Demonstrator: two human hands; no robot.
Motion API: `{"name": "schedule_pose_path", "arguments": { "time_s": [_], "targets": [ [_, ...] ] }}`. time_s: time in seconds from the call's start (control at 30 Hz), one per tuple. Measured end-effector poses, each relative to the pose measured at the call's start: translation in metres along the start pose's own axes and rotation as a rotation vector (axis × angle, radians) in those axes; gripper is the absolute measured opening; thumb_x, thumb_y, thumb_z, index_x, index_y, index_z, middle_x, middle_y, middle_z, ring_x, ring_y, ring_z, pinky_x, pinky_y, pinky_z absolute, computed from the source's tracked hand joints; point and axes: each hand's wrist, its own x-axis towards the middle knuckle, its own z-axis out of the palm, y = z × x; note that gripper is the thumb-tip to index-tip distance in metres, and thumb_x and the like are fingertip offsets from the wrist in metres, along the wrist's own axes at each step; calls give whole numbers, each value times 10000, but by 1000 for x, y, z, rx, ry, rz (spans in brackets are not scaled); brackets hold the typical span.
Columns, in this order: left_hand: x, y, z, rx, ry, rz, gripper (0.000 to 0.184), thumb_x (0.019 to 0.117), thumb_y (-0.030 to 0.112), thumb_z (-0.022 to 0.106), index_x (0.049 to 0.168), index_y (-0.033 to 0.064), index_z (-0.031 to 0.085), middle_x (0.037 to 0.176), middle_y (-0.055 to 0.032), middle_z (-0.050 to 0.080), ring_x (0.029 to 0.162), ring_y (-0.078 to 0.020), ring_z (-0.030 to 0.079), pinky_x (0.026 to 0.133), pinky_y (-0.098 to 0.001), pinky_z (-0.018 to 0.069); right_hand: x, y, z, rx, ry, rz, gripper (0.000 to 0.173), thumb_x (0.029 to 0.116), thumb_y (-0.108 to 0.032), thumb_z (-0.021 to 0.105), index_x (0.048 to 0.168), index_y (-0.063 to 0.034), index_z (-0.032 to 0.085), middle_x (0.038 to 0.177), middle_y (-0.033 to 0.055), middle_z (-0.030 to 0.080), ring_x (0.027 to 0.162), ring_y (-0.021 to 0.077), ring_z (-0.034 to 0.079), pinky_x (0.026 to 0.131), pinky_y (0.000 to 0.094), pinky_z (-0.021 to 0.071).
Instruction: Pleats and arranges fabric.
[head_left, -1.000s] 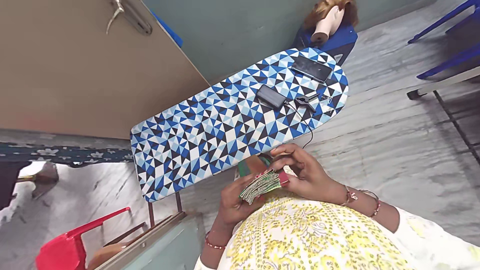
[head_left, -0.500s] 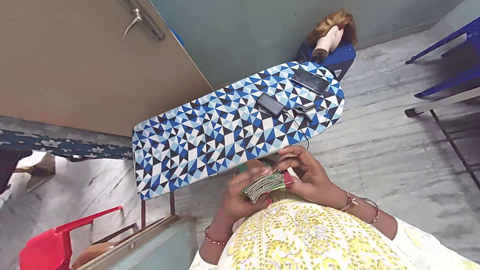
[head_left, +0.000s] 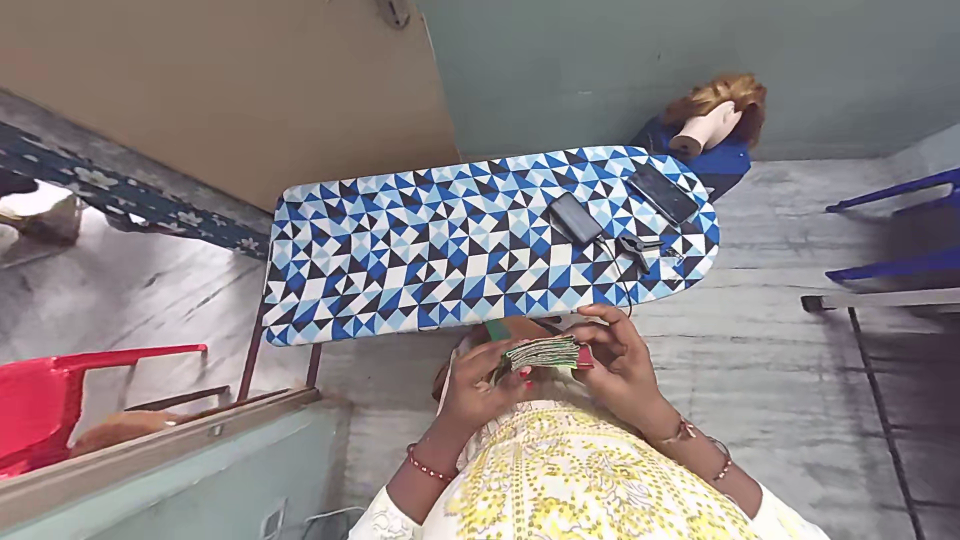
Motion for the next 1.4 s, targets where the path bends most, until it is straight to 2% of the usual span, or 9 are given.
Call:
{"name": "schedule_pose_path", "arguments": {
  "time_s": [0.2, 0.3, 0.53, 0.73, 0.8, 0.93, 1.07, 1.3, 1.4],
  "targets": [
    [-14, -22, -23, -73, -5, -142, 259, 935, 227, 729, 1108, 35, 746, 1101, 32, 757, 1026, 38, 676, 905, -199, 577, -3, 20, 20, -23, -11, 118, 521, 875, -144, 729, 1350, -81, 524, 1068, -133, 711, 936, -19, 671, 839, 205, 578],
    [0, -26, -38, -158, -47, -186, 220, 884, 175, 763, 1070, 57, 755, 1071, 84, 755, 987, 52, 675, 872, -196, 583, 9, 16, 32, 44, 21, 223, 540, 827, -43, 702, 1334, -32, 515, 1016, -123, 722, 840, -21, 667, 711, 185, 562],
    [111, 5, -71, -130, -150, -421, 268, 773, -34, 740, 1032, 25, 704, 849, 34, 717, 730, -7, 663, 676, -222, 586, 92, -19, 41, -6, 120, 224, 529, 849, 27, 666, 1338, -144, 562, 934, -73, 721, 721, 10, 653, 630, 203, 563],
    [185, -18, -78, -168, -148, -454, 167, 901, -9, 686, 1052, 63, 679, 847, 9, 691, 683, -34, 624, 616, -214, 542, 167, -7, 38, 32, 173, 232, 481, 921, 45, 654, 1367, -87, 530, 978, -4, 698, 755, 50, 648, 637, 218, 547],
    [200, -32, -78, -163, -126, -489, 137, 918, 0, 686, 1048, 41, 676, 835, -6, 676, 678, -45, 606, 623, -224, 530, 183, 5, 35, 36, 182, 266, 481, 929, 29, 652, 1378, -99, 536, 977, 1, 692, 725, 45, 622, 615, 216, 526],
    [231, -63, -76, -130, -104, -572, 178, 889, -33, 705, 1059, 2, 661, 848, -42, 652, 707, -77, 586, 664, -263, 525, 216, 32, 29, 77, 219, 338, 467, 951, 25, 627, 1394, -84, 527, 1018, 22, 674, 784, 68, 630, 715, 262, 549],
    [263, -98, -69, -74, -68, -665, 213, 870, -51, 712, 1076, -50, 655, 900, -82, 665, 773, -102, 617, 727, -280, 541, 254, 70, 20, 79, 279, 353, 315, 963, -8, 637, 1275, 14, 602, 1074, 81, 677, 886, 107, 656, 798, 293, 567],
    [293, -208, -54, -12, 3, -783, 220, 923, 6, 680, 1126, -74, 650, 1036, -135, 672, 892, -138, 645, 818, -319, 556, 309, 169, -2, 17, 312, 438, 309, 955, 16, 627, 1256, 88, 616, 1086, 134, 685, 910, 98, 658, 808, 257, 560],
    [303, -248, -53, 24, 7, -868, 454, 888, -41, 704, 1324, -65, 578, 1131, -205, 667, 930, -194, 666, 834, -357, 566, 323, 216, -9, -52, 290, 508, 334, 949, 21, 629, 1276, 89, 614, 1125, 168, 686, 939, 120, 659, 842, 270, 550]
  ]
}}
